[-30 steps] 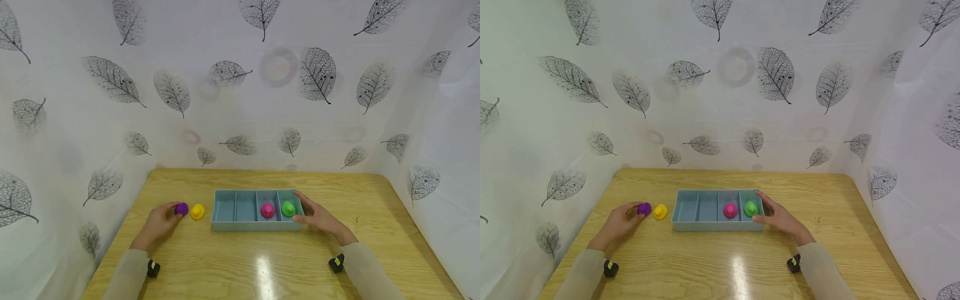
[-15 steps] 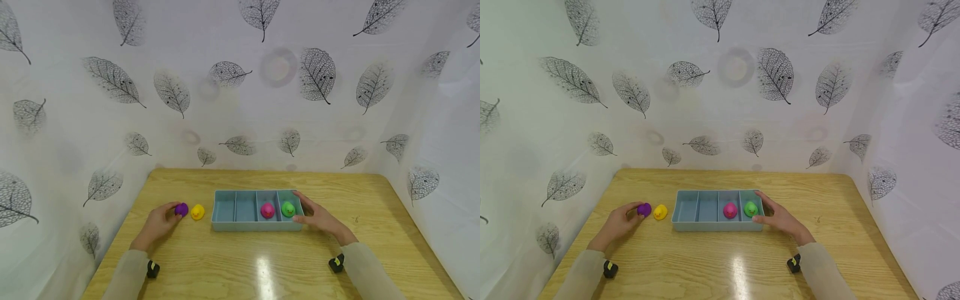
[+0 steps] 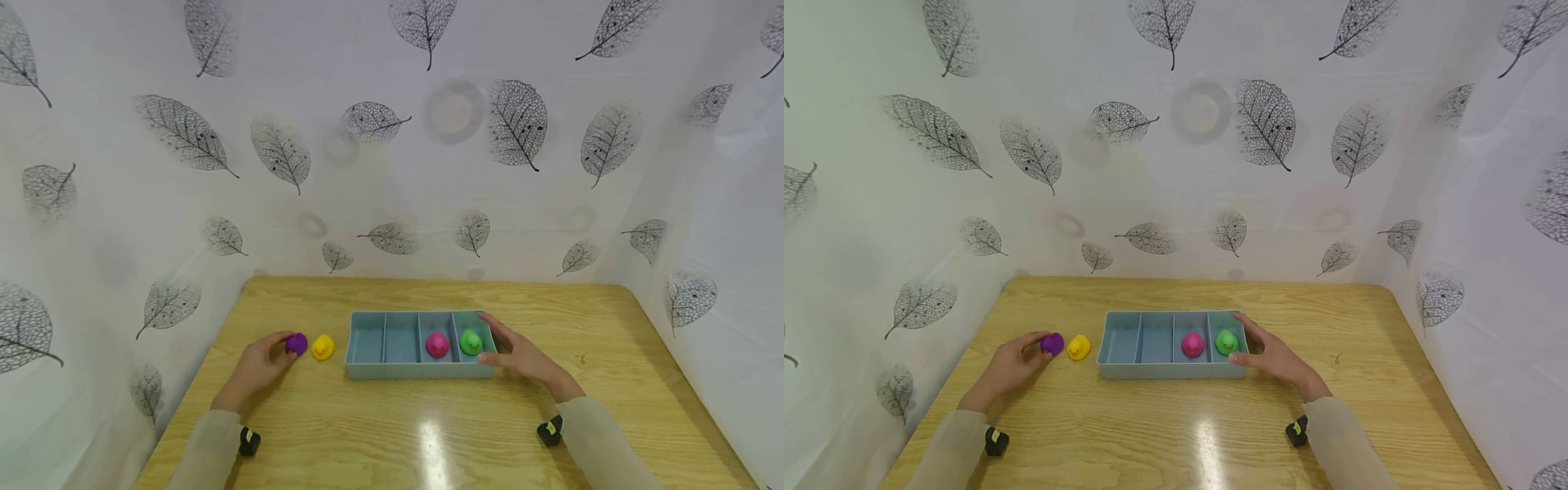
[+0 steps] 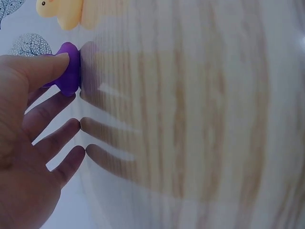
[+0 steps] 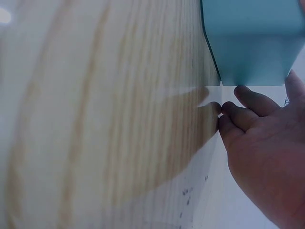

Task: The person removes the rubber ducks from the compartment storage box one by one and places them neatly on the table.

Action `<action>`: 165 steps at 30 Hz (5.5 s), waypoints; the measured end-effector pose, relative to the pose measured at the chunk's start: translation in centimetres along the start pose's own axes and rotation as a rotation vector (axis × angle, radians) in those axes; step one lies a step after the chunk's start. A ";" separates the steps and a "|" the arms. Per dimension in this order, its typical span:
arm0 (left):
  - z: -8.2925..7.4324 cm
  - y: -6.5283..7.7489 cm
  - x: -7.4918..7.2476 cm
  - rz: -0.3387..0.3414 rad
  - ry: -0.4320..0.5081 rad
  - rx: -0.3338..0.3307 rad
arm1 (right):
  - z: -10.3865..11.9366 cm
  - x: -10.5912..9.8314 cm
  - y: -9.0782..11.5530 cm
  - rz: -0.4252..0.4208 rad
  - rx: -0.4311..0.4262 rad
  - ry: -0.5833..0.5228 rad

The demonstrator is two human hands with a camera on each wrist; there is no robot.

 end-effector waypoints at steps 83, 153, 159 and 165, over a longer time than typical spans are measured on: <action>-18.7 -5.6 6.4 0.101 0.238 0.478 | -0.4 0.1 -0.2 0.009 -0.009 -0.009; -21.3 -8.0 14.9 0.405 0.019 0.276 | -0.2 0.1 -0.2 0.016 -0.010 -0.021; -21.4 -8.2 15.3 0.406 -0.016 0.270 | -0.1 0.0 -0.2 0.006 -0.009 -0.008; -22.0 -8.2 15.7 0.422 -0.013 0.303 | 0.0 0.1 -0.2 0.011 -0.013 -0.001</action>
Point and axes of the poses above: each hand's wrist, its own y-axis away from the middle knuckle, its own x-axis out of the palm, z = x × y, the point moved 9 cm from there along -y, towards the middle knuckle, and after that the axes turned 7 degrees about y, right-handed, at the moved point
